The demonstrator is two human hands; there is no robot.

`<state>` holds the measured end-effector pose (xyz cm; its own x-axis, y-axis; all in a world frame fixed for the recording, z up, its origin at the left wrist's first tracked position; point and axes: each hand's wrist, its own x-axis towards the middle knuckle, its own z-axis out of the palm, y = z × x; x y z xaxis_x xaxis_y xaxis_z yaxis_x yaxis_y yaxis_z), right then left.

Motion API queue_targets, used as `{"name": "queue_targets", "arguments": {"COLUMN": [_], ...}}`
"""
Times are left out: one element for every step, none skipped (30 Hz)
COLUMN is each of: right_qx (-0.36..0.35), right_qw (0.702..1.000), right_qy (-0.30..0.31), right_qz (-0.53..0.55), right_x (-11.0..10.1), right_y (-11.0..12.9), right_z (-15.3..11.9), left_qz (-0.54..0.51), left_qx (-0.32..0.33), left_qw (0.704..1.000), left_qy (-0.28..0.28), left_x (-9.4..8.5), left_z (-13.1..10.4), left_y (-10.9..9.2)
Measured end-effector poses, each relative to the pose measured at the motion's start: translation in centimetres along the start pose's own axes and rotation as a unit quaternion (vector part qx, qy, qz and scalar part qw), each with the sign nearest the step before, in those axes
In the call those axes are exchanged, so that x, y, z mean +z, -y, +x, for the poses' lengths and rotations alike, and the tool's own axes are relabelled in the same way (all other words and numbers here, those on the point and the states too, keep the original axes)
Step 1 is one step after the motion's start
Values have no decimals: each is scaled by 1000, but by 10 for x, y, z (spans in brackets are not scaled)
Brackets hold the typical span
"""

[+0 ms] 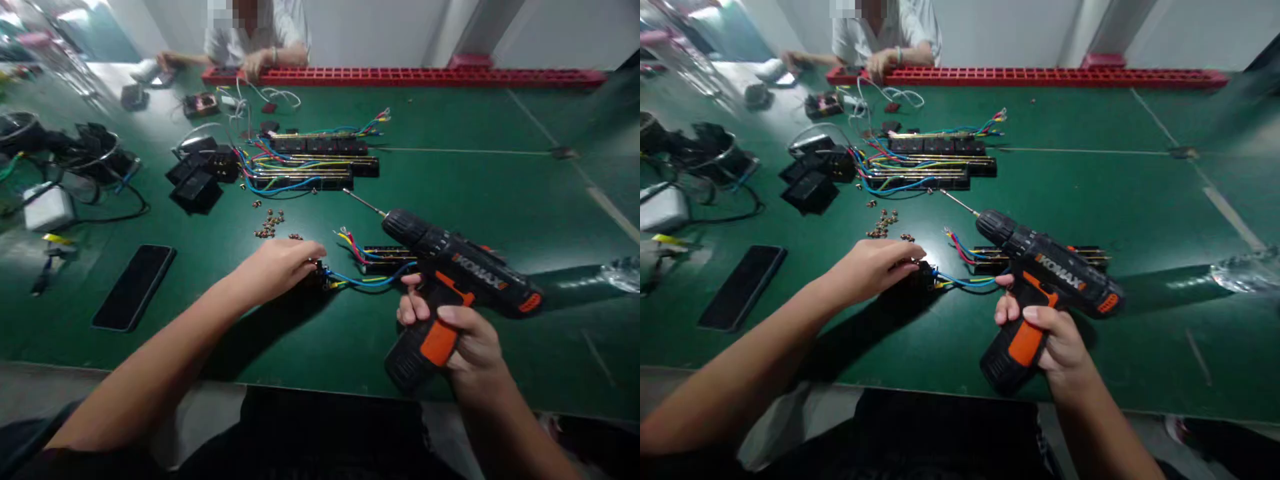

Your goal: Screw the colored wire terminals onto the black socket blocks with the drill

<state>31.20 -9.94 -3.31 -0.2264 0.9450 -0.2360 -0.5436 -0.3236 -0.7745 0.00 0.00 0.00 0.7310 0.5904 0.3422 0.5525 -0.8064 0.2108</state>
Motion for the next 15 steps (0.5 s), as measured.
{"name": "queue_targets", "arguments": {"right_qx": [-2, -3, -5, -6, -7, -7, -9, -12, -16, -22, -29, -36, -43, -47, -50], "right_qw": [1000, 1000, 1000, 1000, 1000, 1000, 1000, 1000, 999, 999, 998, 998, 997, 997, 997], "right_qy": [2, 4, 6, 7, 7, 9, 9, 10, 11, 10, 9, 6, 3, 0, -1], "right_qz": [0, 0, -2, -5, -9, -14, -21, -27, -34, -41, -48, -54, -59, -63, -64], "right_x": [0, 0, 0, 0, 0, 0, 0, 0, 1, 1, 2, 2, 3, 3, 4], "right_y": [0, 1, 1, 1, 2, 2, 2, 3, 3, 3, 3, 3, 3, 3, 3], "right_z": [-1, -3, -4, -5, -5, -6, -6, -6, -6, -7, -7, -8, -10, -11, -13], "left_qz": [-12, -23, -32, -40, -48, -53, -56, -57, -59, -60, -59, -59, -59, -60, -62], "left_qx": [6, 12, 17, 22, 25, 29, 34, 41, 47, 51, 52, 50, 47, 44, 41], "left_qw": [1000, 999, 999, 999, 998, 998, 998, 998, 997, 997, 997, 997, 996, 996, 996], "left_qy": [12, 20, 24, 25, 20, 12, 3, -6, -13, -18, -23, -30, -38, -45, -51], "left_x": [2, 4, 6, 8, 11, 13, 14, 16, 17, 18, 18, 19, 19, 19, 20], "left_z": [1, 1, 1, 1, 1, 1, 0, 0, -1, -2, -3, -4, -5, -6, -7], "left_y": [1, 2, 3, 4, 5, 7, 8, 9, 10, 10, 10, 10, 10, 9, 9]}}
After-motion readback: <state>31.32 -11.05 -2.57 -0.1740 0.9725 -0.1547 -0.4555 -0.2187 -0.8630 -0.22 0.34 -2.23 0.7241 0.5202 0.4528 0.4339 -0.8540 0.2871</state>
